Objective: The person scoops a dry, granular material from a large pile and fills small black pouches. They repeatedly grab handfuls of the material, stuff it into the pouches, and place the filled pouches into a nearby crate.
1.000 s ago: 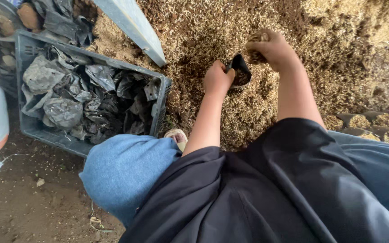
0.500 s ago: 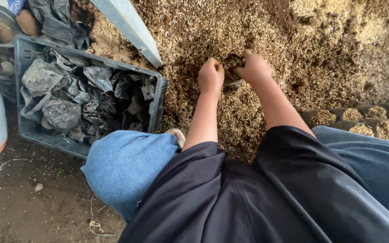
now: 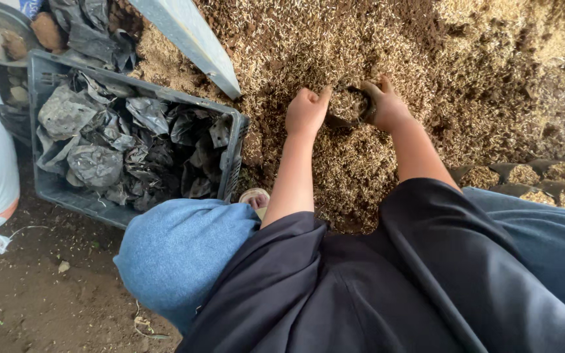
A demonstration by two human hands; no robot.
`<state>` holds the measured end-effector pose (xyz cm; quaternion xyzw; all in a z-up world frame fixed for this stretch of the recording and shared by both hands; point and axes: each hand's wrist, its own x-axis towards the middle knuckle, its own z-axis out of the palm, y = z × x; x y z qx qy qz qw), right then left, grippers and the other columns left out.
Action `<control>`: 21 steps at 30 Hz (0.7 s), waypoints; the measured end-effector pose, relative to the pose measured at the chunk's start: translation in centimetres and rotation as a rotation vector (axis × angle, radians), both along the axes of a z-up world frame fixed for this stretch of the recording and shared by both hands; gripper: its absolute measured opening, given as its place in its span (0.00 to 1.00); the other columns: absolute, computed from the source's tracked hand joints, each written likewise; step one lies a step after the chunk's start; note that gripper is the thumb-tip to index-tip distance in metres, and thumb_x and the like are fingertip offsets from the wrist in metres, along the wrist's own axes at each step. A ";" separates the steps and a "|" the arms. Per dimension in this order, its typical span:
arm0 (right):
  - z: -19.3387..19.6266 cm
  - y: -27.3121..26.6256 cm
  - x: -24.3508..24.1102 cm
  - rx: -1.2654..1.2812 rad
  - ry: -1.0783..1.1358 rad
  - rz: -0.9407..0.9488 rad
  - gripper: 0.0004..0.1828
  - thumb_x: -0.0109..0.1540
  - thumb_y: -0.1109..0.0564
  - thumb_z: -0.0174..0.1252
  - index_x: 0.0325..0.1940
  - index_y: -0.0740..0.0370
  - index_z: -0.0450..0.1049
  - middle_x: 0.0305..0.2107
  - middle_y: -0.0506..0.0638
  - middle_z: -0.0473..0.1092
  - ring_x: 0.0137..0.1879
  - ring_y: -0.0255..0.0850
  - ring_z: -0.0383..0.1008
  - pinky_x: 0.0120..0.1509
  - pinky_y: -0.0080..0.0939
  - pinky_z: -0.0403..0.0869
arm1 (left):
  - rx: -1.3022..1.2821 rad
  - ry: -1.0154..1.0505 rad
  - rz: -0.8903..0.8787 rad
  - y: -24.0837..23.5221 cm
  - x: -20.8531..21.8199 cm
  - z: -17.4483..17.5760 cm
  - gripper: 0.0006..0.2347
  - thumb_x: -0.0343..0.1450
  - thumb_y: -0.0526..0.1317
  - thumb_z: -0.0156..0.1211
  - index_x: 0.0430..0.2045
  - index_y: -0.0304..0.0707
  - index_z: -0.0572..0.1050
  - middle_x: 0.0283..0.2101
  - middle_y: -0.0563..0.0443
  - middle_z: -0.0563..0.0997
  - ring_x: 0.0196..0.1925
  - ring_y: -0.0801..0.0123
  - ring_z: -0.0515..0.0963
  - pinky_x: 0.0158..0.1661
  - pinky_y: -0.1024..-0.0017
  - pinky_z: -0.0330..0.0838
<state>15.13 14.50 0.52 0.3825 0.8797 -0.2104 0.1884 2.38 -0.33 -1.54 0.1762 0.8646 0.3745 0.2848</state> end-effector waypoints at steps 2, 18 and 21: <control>-0.5 -0.5 0.3 -0.011 0.115 -0.018 0.38 0.56 0.65 0.66 0.68 0.47 0.64 0.66 0.54 0.54 0.61 0.53 0.66 0.65 0.48 0.69 | -0.078 -0.133 -0.095 -0.7 -0.7 -0.1 0.22 0.72 0.62 0.53 0.19 0.44 0.66 0.20 0.59 0.63 0.19 0.73 0.61 0.22 0.74 0.57; 7.5 -1.4 -2.1 -0.254 0.291 -0.169 0.18 0.64 0.61 0.55 0.59 0.58 0.75 0.43 0.59 0.77 0.35 0.35 0.76 0.36 0.34 0.79 | -0.130 -0.078 -0.188 -0.3 1.5 0.2 0.12 0.70 0.48 0.56 0.27 0.40 0.80 0.18 0.54 0.76 0.18 0.72 0.73 0.26 0.68 0.67; 5.9 -1.9 -2.4 -0.259 0.281 -0.152 0.22 0.64 0.64 0.55 0.62 0.57 0.72 0.41 0.61 0.79 0.31 0.36 0.72 0.32 0.36 0.73 | -0.114 -0.080 -0.169 -0.3 1.7 -0.5 0.11 0.71 0.46 0.55 0.32 0.40 0.80 0.20 0.54 0.77 0.18 0.74 0.72 0.24 0.69 0.66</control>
